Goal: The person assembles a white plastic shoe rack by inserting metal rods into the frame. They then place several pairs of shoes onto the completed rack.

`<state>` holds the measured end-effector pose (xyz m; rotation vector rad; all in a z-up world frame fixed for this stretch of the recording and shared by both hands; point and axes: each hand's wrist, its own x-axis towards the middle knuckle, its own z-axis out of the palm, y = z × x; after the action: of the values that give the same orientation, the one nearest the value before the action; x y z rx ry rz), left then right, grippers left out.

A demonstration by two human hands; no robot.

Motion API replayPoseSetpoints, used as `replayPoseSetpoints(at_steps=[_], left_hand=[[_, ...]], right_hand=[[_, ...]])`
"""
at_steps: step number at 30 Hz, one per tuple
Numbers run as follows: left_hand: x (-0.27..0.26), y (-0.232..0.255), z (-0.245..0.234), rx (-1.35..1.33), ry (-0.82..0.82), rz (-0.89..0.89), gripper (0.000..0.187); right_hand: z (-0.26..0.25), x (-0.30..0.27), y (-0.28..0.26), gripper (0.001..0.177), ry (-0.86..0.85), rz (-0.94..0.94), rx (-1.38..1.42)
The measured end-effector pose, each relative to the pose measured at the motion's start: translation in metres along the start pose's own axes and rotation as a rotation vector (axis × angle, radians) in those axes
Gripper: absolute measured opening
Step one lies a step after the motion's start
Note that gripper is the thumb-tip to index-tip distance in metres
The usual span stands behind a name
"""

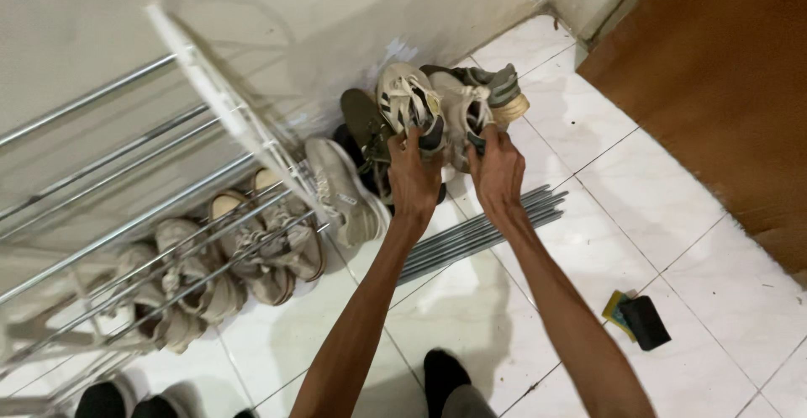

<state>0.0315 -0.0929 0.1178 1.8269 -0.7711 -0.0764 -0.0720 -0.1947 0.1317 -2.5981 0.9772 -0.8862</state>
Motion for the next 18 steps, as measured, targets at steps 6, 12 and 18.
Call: replayPoseSetpoints(at_steps=[6,12,18], left_hand=[[-0.024,0.015,-0.039,0.061,-0.029,0.089,0.047],[-0.050,0.025,-0.080,-0.032,-0.042,0.125,0.050],[-0.082,0.025,-0.107,0.010,-0.056,0.129,0.055]], right_hand=[[-0.039,-0.009,-0.025,0.028,-0.104,-0.058,-0.030],[-0.067,-0.039,-0.056,0.030,-0.170,-0.042,0.013],[-0.079,-0.074,-0.085,0.031,-0.118,-0.056,0.007]])
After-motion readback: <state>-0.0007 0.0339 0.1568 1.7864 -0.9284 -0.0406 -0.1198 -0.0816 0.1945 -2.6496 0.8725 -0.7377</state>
